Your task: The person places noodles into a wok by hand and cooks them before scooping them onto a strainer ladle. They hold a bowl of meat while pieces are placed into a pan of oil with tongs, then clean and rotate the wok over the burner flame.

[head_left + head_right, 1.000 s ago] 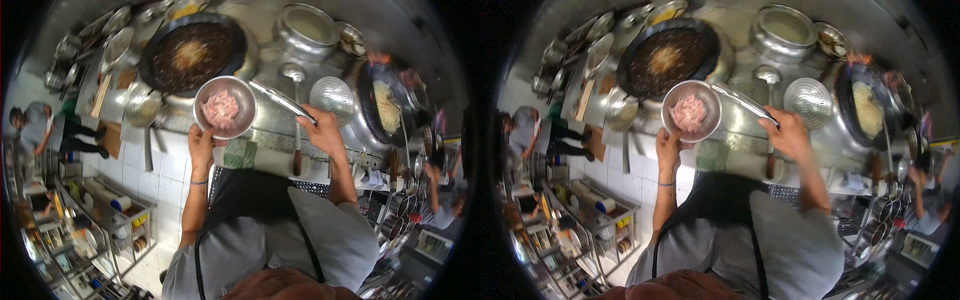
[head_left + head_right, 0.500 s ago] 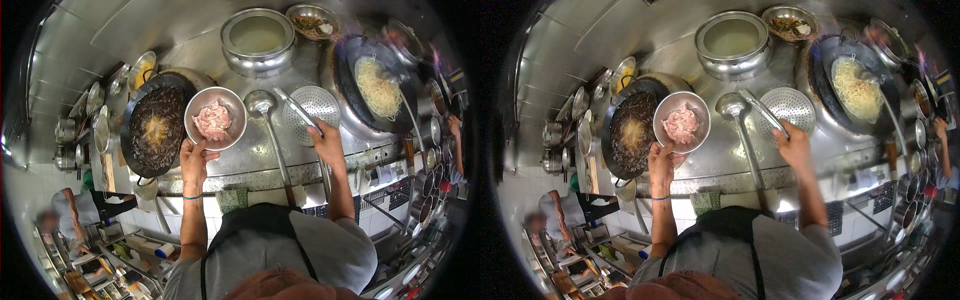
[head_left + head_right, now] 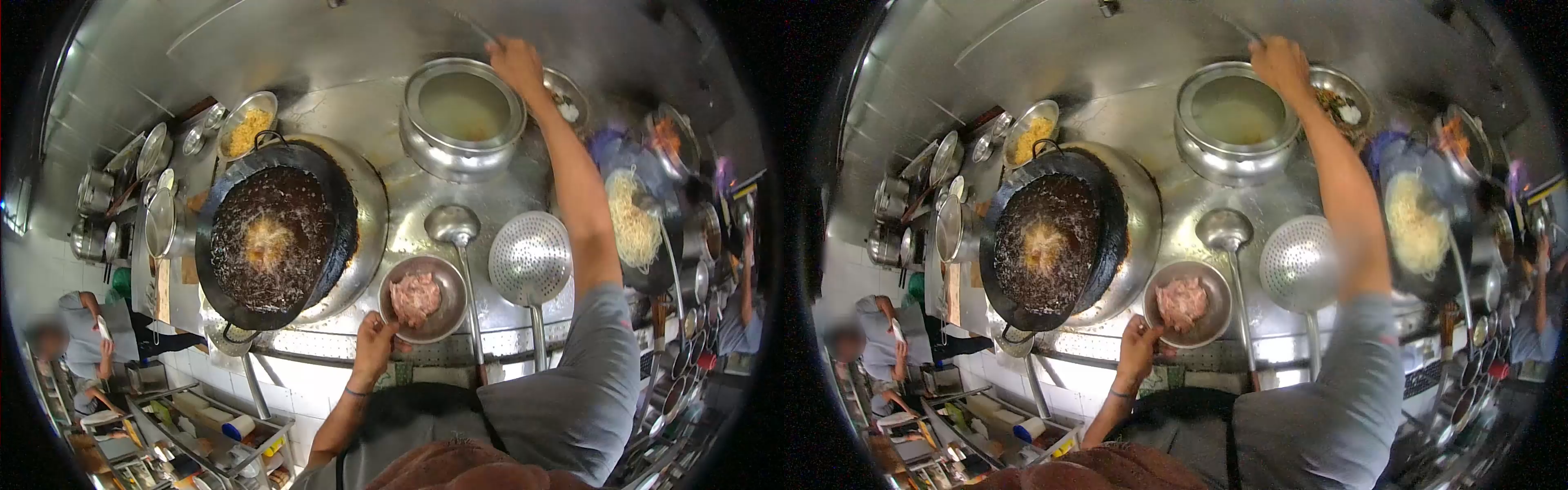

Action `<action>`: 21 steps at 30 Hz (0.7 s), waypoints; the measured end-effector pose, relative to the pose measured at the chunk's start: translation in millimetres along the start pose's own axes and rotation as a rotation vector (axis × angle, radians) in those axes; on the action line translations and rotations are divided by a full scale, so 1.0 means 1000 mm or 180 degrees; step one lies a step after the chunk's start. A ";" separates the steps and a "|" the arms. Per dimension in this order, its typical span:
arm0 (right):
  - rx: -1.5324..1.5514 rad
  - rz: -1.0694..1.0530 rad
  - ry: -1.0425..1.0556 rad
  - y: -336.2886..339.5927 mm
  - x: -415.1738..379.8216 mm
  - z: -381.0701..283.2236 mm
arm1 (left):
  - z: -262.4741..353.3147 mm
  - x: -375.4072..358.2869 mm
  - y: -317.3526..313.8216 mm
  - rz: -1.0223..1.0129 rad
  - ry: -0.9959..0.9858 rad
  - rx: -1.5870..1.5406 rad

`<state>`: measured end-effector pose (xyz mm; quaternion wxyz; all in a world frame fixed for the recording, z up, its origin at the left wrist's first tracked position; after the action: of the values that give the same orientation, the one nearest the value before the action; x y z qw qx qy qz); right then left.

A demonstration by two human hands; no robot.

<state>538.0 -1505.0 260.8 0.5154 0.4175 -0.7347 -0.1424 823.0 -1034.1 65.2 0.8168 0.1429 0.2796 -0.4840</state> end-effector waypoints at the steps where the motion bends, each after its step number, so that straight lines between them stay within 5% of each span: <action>1: -0.0078 0.0018 -0.0054 -0.019 0.032 -0.008 | 0.000 -0.003 0.002 -0.0005 0.0040 -0.0027; 5: -0.0728 -0.0068 0.0340 -0.090 0.119 -0.036 | 0.007 -0.014 0.008 0.0003 0.0131 -0.0275; 8: -0.0784 -0.0106 0.0528 -0.114 0.128 -0.052 | -0.003 -0.010 0.023 -0.0005 0.0150 -0.0306; 11: -0.0473 -0.0096 0.1428 -0.120 0.106 -0.047 | 0.001 -0.010 0.026 0.0027 0.0181 -0.0342; 17: -0.0131 0.0072 0.0513 -0.063 0.078 -0.073 | 0.004 -0.004 0.032 -0.0039 0.0082 -0.0229; 20: -0.0660 0.0102 0.0491 -0.059 0.074 -0.077 | 0.010 -0.009 0.028 -0.0016 0.0100 -0.0306; 21: -0.0918 -0.0179 0.0977 -0.051 0.058 -0.096 | 0.008 -0.010 0.029 -0.0018 0.0081 -0.0264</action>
<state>639.3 -1559.0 306.7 0.6715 0.3765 -0.6076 -0.1950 846.7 -1016.7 76.6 0.8170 0.1144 0.3102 -0.4724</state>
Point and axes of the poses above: each hand's wrist, its own x-axis towards the middle knuckle, its own y-axis out of the back of the hand, z = x × y, the point moved 4 cm from there along x, towards the middle knuckle, and after that the axes turned 15 degrees about z, right-handed, at the moved point
